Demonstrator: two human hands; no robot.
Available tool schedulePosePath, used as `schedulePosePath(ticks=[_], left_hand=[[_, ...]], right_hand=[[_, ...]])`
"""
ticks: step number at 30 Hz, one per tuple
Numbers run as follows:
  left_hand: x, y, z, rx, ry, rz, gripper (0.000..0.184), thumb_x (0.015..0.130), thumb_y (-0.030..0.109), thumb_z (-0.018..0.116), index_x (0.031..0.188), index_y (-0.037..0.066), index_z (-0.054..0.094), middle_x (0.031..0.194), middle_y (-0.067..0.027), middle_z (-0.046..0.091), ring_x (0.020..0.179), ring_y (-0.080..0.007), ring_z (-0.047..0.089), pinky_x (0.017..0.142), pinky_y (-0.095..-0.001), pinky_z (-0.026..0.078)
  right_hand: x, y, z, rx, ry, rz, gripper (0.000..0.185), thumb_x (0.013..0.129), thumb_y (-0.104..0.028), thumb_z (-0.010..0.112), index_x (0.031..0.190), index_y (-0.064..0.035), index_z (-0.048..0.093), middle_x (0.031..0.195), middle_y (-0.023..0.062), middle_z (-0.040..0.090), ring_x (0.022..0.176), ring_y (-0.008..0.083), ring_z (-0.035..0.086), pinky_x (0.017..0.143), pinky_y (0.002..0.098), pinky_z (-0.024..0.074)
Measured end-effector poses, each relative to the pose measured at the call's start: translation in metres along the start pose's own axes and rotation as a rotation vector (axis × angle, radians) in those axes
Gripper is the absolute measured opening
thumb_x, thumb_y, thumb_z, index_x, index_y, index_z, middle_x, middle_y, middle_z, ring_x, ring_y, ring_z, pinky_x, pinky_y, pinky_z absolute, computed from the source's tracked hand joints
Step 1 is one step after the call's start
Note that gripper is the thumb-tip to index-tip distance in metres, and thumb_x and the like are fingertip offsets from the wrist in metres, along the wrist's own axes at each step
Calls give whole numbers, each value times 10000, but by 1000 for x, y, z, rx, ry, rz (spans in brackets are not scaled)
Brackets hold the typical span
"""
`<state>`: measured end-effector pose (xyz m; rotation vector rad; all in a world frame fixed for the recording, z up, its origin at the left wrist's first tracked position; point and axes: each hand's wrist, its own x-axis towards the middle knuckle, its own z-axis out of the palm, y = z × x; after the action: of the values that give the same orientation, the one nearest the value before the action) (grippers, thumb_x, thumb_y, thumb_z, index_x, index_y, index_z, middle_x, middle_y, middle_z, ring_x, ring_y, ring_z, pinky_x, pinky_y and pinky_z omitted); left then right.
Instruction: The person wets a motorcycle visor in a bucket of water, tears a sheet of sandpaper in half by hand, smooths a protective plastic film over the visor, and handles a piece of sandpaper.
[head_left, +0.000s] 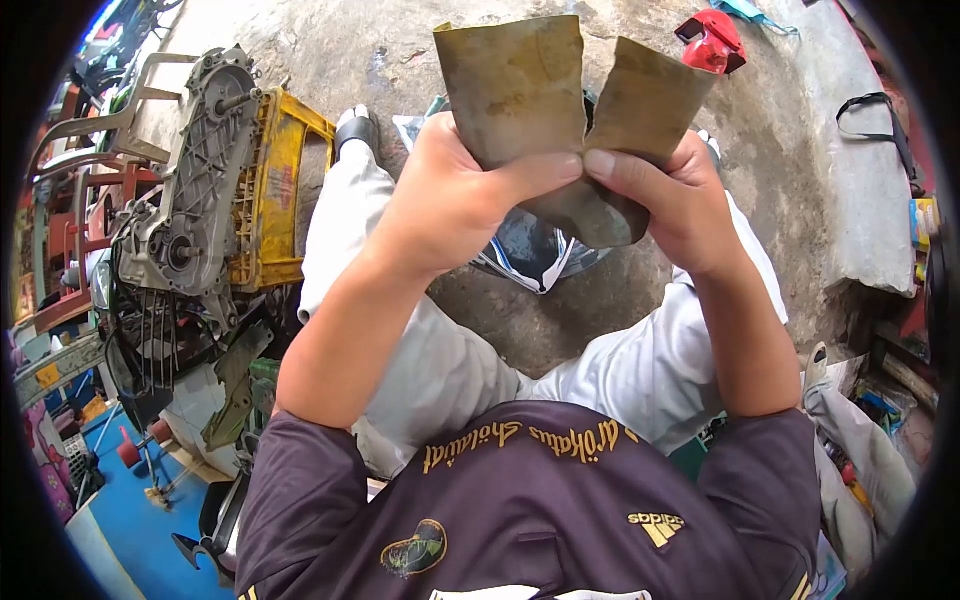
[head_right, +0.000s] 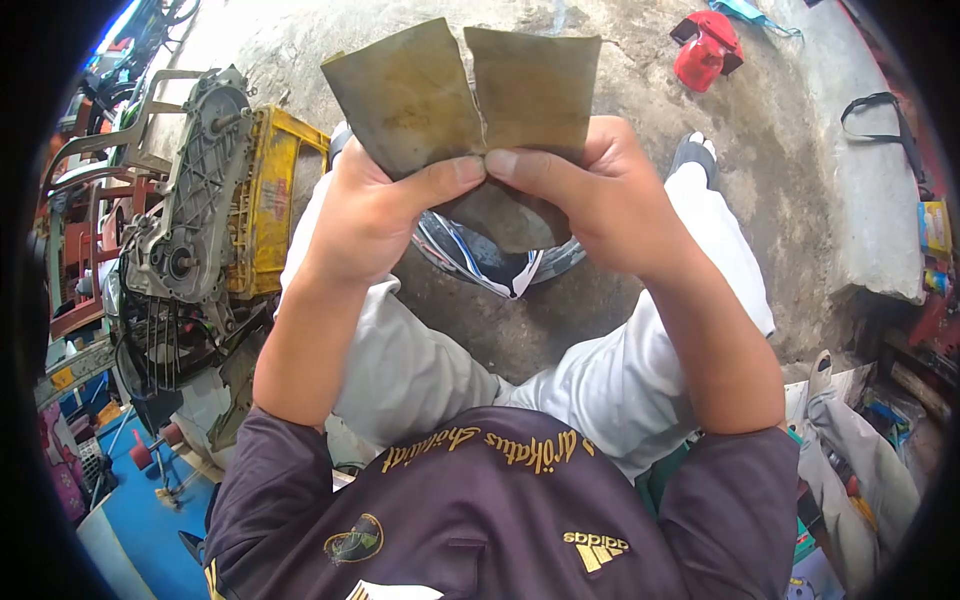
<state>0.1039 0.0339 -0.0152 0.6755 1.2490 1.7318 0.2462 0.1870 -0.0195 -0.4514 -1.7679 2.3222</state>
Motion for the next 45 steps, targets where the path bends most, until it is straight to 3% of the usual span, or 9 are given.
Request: schedulePosePath(ticks=[4, 10, 15, 20, 24, 36, 45], left_hand=[[-1, 1, 3, -32, 19, 39, 157, 878, 32, 765, 1026, -11, 738, 956, -49, 757, 814, -120, 699, 736, -271, 557], [0, 11, -1, 239, 40, 69, 166, 880, 49, 770, 1027, -19, 733, 953, -51, 759, 856, -111, 699, 779, -289, 566], [0, 18, -8, 261, -72, -80, 237, 847, 55, 803, 1058, -28, 734, 986, -58, 766, 895, -123, 699, 820, -304, 564], [0, 17, -10, 302, -25, -53, 276, 821, 54, 825, 1069, -29, 735, 1001, -62, 769, 904, -124, 699, 836, -308, 563], [1, 10, -8, 307, 2, 45, 276, 813, 56, 829, 1061, -24, 737, 994, -55, 767, 905, -124, 698, 833, -308, 563], [5, -4, -8, 310, -26, 35, 247, 843, 88, 821, 1051, -14, 732, 981, -48, 759, 897, -126, 694, 814, -302, 555], [4, 3, 2, 262, 37, 149, 165, 834, 54, 780, 983, 1, 734, 909, -37, 752, 830, -116, 694, 746, -283, 543]], right_hand=[[0, -1, 5, 71, 57, -42, 133, 973, -115, 707, 1030, -5, 756, 879, 3, 727, 748, 49, 644, 618, 213, 480], [1, -4, 3, -40, 55, -32, 148, 991, -120, 693, 1045, 3, 752, 870, -4, 716, 765, 50, 636, 656, 226, 504], [3, -14, -5, -150, 16, 25, 185, 992, -126, 692, 1079, 32, 734, 925, 12, 726, 799, 57, 641, 684, 233, 515], [3, -22, -18, -160, -161, 92, 245, 986, -120, 705, 1156, 56, 699, 1023, 46, 737, 903, 87, 664, 801, 268, 550], [1, -15, -14, -120, -133, 68, 260, 988, -112, 704, 1179, 62, 688, 1043, 57, 738, 916, 91, 669, 815, 274, 555], [0, -15, -19, -220, -187, 107, 208, 1008, -114, 673, 1131, 49, 714, 1002, 35, 728, 890, 86, 662, 792, 275, 556], [1, -6, -7, 25, -87, -58, 205, 1001, -107, 684, 1140, 39, 724, 1049, 51, 738, 943, 105, 677, 831, 279, 557]])
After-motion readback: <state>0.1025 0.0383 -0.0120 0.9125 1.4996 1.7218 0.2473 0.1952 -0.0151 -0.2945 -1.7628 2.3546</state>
